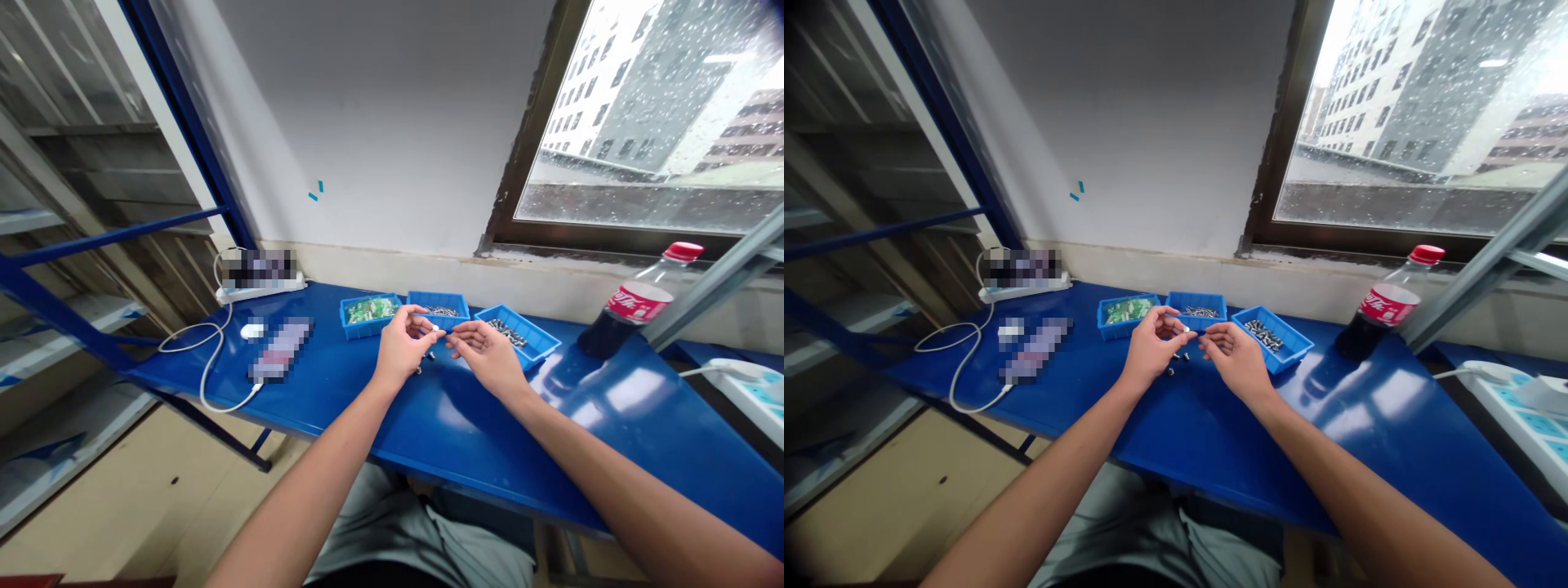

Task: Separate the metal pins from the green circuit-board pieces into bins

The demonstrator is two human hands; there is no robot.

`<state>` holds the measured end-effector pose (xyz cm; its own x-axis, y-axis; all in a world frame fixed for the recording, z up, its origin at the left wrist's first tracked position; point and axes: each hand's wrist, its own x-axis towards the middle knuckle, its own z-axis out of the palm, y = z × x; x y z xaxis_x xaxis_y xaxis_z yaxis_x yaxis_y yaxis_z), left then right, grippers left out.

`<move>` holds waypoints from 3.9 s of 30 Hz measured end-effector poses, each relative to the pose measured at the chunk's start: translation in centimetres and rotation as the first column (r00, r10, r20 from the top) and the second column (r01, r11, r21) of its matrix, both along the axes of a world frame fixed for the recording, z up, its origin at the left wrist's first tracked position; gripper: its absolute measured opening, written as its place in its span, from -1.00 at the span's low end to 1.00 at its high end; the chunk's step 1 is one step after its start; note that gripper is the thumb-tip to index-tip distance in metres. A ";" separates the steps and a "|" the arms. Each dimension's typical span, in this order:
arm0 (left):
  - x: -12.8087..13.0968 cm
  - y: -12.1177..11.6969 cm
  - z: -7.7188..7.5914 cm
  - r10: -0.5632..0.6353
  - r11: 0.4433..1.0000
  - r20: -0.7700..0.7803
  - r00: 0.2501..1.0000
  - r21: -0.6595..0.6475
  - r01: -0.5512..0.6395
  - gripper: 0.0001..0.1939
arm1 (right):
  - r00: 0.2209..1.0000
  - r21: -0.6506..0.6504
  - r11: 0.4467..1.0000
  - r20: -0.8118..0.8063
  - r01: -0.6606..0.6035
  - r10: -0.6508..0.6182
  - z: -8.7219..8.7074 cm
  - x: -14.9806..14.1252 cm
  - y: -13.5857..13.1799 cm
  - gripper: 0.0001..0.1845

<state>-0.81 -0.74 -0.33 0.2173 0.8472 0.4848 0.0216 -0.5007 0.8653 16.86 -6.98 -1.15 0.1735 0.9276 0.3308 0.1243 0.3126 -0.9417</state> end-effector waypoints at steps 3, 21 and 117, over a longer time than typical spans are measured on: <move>0.0 0.0 0.0 0.007 1.000 -0.002 1.000 0.001 -0.007 -0.57 | 1.000 -0.003 1.000 0.005 -0.007 0.007 0.1 -0.1 -0.1 -0.51; -0.1 -0.1 0.1 -0.121 0.984 0.061 0.991 -0.122 0.128 -0.38 | 0.998 -0.008 1.000 0.056 -0.022 0.023 -0.1 0.0 -0.1 -0.51; 0.0 -0.8 0.1 -0.077 0.988 -0.388 0.919 0.096 0.123 -0.67 | 0.854 0.173 0.979 0.487 0.109 -0.182 0.3 0.7 -0.1 -0.84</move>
<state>-0.83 -1.53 -0.25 0.4861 0.7542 0.4415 0.2831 -0.6138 0.7370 17.61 -7.05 -0.86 0.0817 0.8450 0.5284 0.6187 0.3726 -0.6916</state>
